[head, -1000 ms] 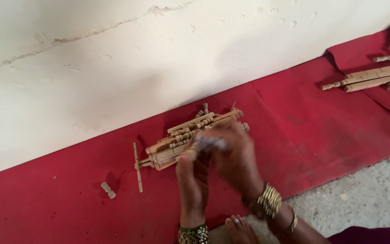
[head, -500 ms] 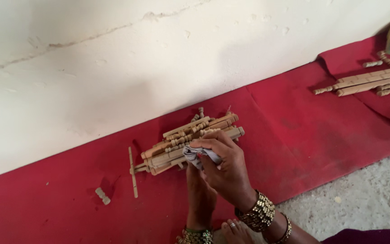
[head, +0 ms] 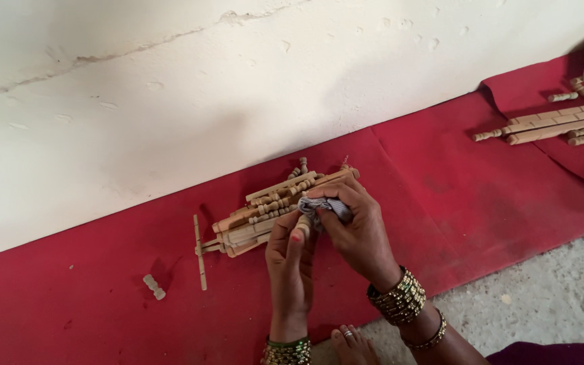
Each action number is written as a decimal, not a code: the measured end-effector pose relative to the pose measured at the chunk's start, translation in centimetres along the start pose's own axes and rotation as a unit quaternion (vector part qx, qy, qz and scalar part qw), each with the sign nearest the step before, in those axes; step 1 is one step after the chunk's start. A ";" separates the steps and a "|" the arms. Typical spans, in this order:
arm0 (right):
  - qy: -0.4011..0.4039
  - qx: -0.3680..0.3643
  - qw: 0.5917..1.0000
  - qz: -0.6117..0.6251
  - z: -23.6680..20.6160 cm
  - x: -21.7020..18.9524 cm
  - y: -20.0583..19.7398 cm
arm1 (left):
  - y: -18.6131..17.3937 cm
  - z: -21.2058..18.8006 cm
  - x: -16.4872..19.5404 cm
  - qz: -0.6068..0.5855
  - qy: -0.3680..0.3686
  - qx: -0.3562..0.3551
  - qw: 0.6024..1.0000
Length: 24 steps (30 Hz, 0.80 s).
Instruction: The person sits on the floor and wipes wooden toy parts with a cloth, cleaning spindled pieces and a slatted toy cart frame, turning parts over to wipe different sides and stacking finished pieces on the red mat.
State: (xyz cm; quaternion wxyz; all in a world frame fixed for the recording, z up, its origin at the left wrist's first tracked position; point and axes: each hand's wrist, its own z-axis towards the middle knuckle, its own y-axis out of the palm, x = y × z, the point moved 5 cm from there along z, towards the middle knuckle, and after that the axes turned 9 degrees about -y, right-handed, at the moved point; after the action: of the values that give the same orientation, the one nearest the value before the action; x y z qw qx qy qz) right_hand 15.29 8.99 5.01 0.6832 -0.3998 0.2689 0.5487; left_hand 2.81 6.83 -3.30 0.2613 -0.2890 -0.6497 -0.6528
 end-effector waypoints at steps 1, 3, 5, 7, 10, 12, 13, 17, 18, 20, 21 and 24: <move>-0.017 -0.001 1.000 -0.022 0.0 -0.5 0.0 | -0.2 0.0 0.2 0.009 0.007 -0.011 1.000; -0.052 -0.004 0.997 -0.064 0.2 -1.1 -0.1 | -0.7 0.2 0.8 0.030 0.008 -0.028 0.999; -0.029 -0.006 0.998 -0.057 0.5 -0.9 -0.2 | -1.0 0.3 1.2 0.053 -0.005 -0.044 0.998; -0.009 -0.007 0.999 -0.047 0.6 -0.6 0.0 | -1.0 0.4 1.4 0.052 -0.017 -0.040 0.998; -0.005 -0.006 1.000 -0.025 0.3 -0.9 0.9 | -1.1 0.5 1.0 0.001 -0.035 -0.001 0.999; -0.025 -0.002 1.000 -0.003 -0.3 -1.7 2.0 | -1.2 0.4 0.3 -0.020 -0.032 0.026 0.999; -0.057 -0.015 0.998 0.003 -0.9 -2.4 2.8 | -1.2 0.5 0.1 -0.015 -0.023 0.031 0.999; -0.180 -0.005 0.982 -0.049 -1.3 -3.7 3.3 | -1.4 0.6 -0.5 -0.086 -0.044 0.009 0.995; -0.211 0.012 0.974 -0.083 -1.1 -3.6 3.0 | -1.4 0.6 -0.5 -0.059 -0.039 0.009 0.997; -0.101 0.032 0.991 -0.088 -0.2 -1.7 1.7 | -1.3 0.4 -0.2 -0.008 -0.027 0.010 1.000; -0.045 0.042 0.994 -0.091 -0.1 -0.9 1.4 | -1.2 0.3 -0.3 -0.024 -0.030 0.012 0.999; -0.039 0.067 0.992 -0.105 -0.7 -1.0 1.6 | -0.5 0.3 -0.3 -0.033 -0.032 0.007 0.999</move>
State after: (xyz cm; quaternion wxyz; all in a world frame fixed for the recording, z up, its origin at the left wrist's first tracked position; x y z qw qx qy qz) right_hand 13.57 8.06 5.03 0.7719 -0.3577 0.2348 0.4702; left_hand 2.65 7.13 -3.88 0.2203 -0.2863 -0.6717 -0.6468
